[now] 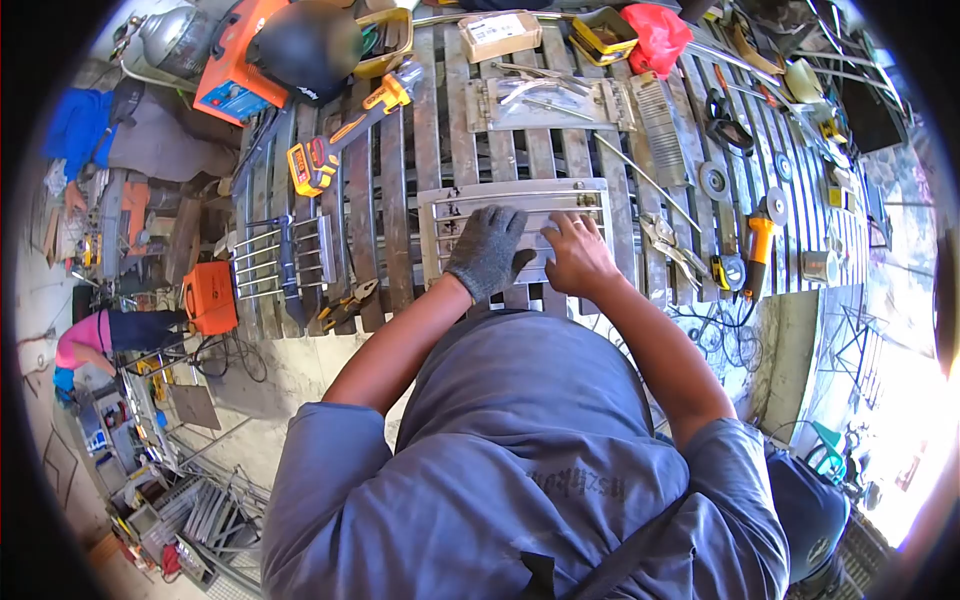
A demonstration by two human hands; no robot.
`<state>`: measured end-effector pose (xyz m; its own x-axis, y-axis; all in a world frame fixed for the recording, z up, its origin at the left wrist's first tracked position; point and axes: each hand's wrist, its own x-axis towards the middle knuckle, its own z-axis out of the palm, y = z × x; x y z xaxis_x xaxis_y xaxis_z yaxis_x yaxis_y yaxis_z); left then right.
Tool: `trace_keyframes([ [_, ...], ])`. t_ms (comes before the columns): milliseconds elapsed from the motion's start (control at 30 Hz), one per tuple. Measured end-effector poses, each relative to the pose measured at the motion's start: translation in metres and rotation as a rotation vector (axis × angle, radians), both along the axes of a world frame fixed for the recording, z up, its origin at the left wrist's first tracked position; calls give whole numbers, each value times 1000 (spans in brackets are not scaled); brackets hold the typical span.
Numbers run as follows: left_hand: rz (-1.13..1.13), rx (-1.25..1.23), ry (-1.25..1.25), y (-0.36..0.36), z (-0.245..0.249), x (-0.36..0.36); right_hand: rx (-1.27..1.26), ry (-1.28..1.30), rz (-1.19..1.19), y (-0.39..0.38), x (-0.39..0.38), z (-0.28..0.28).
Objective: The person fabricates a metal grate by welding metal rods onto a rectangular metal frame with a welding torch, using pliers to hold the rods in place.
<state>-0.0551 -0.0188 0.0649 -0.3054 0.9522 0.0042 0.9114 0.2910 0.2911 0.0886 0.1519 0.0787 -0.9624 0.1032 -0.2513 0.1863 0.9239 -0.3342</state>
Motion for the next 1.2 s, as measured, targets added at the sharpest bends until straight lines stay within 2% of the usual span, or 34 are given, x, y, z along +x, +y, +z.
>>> trace_keyframes([
  [33,32,152,19,-1,-5,-1,5,108,-16,-1,-5,-9],
  [100,96,51,30,8,-10,-2,13,325,-47,-4,-17,-33],
  [167,154,-36,76,15,-47,-5,20,218,-6,-2,-26,-50],
  [200,176,68,-11,15,-81,-6,26,202,3,-1,-28,-62],
  [333,154,0,60,15,-77,-11,40,162,38,2,-30,-69],
  [467,168,46,-54,18,-72,-14,39,140,39,2,-33,-73],
  [567,133,-26,14,20,-68,-17,33,145,24,0,-34,-74],
  [767,131,73,-96,18,-70,-19,13,158,17,2,-37,-74],
  [867,94,-101,6,22,-60,-20,5,150,21,-1,-31,-74],
  [933,112,-46,-27,20,-75,-18,14,158,11,1,-37,-74],
  [967,121,-15,-40,21,-72,-19,29,164,14,1,-40,-75],
  [1000,102,-102,-48,20,-69,-20,43,164,15,-1,-39,-76],
  [1200,170,11,-18,17,-76,-13,96,171,-12,-9,-26,-70],
])
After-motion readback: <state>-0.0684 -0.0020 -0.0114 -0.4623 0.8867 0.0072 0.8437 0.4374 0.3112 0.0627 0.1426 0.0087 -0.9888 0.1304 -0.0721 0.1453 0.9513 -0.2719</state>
